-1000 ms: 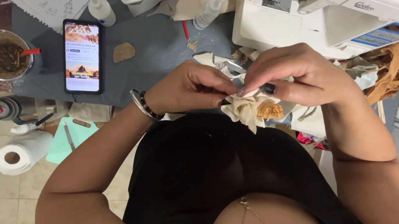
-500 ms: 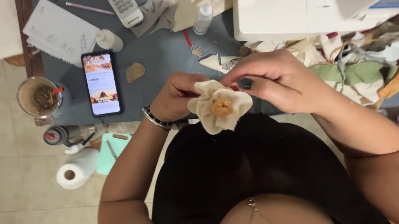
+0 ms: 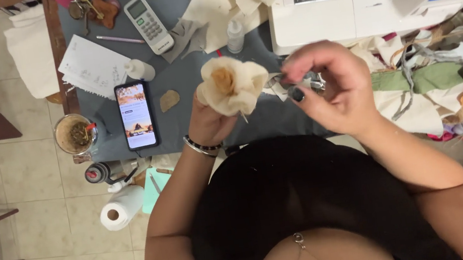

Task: Assembling a decorative flower from fabric petals and a central core at a workstation.

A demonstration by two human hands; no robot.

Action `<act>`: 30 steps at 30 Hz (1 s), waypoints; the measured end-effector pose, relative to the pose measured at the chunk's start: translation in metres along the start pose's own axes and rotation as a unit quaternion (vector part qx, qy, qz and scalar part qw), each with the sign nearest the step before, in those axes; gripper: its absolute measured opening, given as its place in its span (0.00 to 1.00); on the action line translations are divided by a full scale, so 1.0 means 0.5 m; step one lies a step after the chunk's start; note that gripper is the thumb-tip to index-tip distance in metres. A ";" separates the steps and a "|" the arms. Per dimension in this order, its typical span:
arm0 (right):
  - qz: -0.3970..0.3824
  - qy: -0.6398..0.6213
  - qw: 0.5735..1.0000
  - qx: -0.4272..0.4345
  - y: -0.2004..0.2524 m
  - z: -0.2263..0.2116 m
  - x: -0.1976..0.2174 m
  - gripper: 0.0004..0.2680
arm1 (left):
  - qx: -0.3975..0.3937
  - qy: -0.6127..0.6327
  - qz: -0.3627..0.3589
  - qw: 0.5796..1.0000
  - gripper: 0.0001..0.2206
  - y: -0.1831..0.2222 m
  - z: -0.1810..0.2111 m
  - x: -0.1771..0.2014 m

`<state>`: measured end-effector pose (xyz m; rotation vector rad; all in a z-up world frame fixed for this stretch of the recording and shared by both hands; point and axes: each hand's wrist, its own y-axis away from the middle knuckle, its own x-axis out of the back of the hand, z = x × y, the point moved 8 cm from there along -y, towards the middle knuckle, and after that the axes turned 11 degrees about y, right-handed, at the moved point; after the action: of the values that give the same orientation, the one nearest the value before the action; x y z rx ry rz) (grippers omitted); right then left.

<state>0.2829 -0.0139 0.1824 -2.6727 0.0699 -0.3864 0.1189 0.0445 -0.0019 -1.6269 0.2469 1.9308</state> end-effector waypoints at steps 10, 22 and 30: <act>0.045 0.210 0.967 0.139 0.007 -0.056 -0.034 0.06 | -0.058 -0.024 0.071 0.996 0.14 -0.020 -0.030 -0.010; 0.092 0.251 0.953 0.142 0.036 -0.029 -0.042 0.04 | -0.150 -0.131 0.131 0.971 0.09 -0.023 -0.015 -0.101; 0.104 0.311 0.928 0.177 0.046 -0.042 -0.052 0.05 | -0.198 -0.232 0.087 0.948 0.09 -0.012 0.018 -0.109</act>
<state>0.2522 -0.0407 0.1838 -2.0711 0.4257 -1.0516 0.1187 0.0364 0.0531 -1.3533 -0.2080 2.5588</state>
